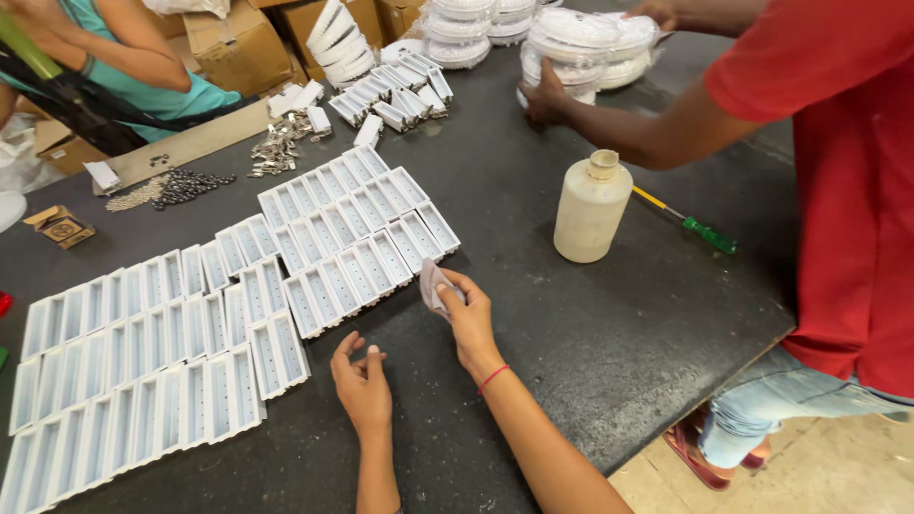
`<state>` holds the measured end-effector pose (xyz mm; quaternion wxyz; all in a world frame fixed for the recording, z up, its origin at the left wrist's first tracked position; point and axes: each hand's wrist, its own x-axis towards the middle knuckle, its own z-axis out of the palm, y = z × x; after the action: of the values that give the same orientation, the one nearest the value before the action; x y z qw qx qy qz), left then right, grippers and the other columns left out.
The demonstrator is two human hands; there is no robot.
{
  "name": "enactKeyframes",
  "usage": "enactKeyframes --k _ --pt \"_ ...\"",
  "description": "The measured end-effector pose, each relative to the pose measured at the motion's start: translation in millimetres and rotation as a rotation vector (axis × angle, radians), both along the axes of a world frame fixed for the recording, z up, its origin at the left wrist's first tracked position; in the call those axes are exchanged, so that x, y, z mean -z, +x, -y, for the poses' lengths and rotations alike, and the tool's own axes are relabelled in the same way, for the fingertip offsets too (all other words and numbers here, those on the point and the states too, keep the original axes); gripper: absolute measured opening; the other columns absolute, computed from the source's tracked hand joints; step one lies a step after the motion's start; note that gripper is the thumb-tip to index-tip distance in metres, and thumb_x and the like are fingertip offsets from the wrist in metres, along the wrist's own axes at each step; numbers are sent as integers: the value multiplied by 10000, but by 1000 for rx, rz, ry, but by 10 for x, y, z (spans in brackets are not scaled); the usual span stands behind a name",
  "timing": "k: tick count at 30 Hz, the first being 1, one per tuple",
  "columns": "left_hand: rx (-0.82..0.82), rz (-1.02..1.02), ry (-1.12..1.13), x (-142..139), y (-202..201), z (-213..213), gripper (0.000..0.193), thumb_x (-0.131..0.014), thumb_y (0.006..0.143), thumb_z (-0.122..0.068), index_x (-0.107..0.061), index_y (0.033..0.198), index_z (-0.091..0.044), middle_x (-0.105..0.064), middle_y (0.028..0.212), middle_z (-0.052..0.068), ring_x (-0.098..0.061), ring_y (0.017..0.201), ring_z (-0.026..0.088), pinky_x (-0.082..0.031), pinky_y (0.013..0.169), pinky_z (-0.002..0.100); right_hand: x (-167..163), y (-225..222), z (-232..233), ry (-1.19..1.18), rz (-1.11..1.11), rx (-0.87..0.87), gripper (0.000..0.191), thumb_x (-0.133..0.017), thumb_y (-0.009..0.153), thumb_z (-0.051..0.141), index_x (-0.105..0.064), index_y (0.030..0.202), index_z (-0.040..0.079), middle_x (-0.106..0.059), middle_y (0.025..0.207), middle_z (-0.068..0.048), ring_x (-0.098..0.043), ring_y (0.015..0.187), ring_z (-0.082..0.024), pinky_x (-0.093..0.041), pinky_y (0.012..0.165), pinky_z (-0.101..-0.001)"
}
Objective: The person wipes the interior of small white plastic trays with a cloth. They pick up each tray, wipe it, and place it back on the table. The person occasionally dips the cloth into a bottle of liquid to re-wet it.
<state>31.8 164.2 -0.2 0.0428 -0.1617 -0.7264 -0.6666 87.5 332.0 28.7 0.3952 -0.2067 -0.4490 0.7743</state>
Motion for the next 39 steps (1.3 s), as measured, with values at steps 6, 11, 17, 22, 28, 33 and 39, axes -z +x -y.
enactKeyframes --k 6,11,17,22,28,33,39 --pt "13 1 22 -12 -2 12 365 -624 979 -65 -564 1331 9 -575 1264 127 -716 884 182 -543 772 287 -8 7 45 -3 -14 -25 312 -661 946 100 -693 1229 -26 -715 1099 -79 -665 966 -126 -563 855 -289" --pt "11 14 11 -19 -6 20 353 -623 976 -60 -572 1318 10 -561 1264 130 -721 891 192 -542 762 291 10 -5 45 3 -9 -23 312 -664 939 106 -694 1221 -21 -721 1101 -78 -667 970 -122 -555 866 -279" --pt "10 -15 -29 20 -13 29 333 -622 1003 -72 -579 1323 10 -559 1283 138 -720 893 199 -541 799 285 84 -44 48 60 33 26 336 -670 922 107 -705 1233 -12 -723 1109 -60 -657 975 -116 -536 877 -257" --pt "23 -28 -29 31 9 37 323 -613 1019 -60 -572 1327 26 -556 1313 135 -714 905 190 -541 813 276 43 -23 77 18 40 12 337 -666 930 119 -700 1238 -12 -715 1109 -61 -650 978 -119 -540 873 -272" --pt "27 14 -27 -3 34 33 317 -604 1030 -50 -566 1332 39 -541 1333 134 -708 931 178 -530 785 259 -49 52 114 25 38 -8 351 -654 948 146 -683 1260 -11 -708 1152 -73 -655 1022 -117 -541 902 -261" --pt "31 41 -31 4 34 37 328 -606 1021 -51 -557 1334 32 -554 1337 124 -701 920 172 -508 717 254 -69 60 114 9 21 -13 351 -655 948 144 -683 1260 -14 -703 1147 -75 -651 1013 -122 -549 889 -268" --pt "51 26 -6 34 24 42 321 -600 1029 -49 -557 1336 34 -550 1343 127 -710 934 171 -521 770 242 -82 67 100 18 36 -7 351 -654 948 148 -686 1260 -9 -704 1145 -69 -650 1010 -115 -546 885 -269"
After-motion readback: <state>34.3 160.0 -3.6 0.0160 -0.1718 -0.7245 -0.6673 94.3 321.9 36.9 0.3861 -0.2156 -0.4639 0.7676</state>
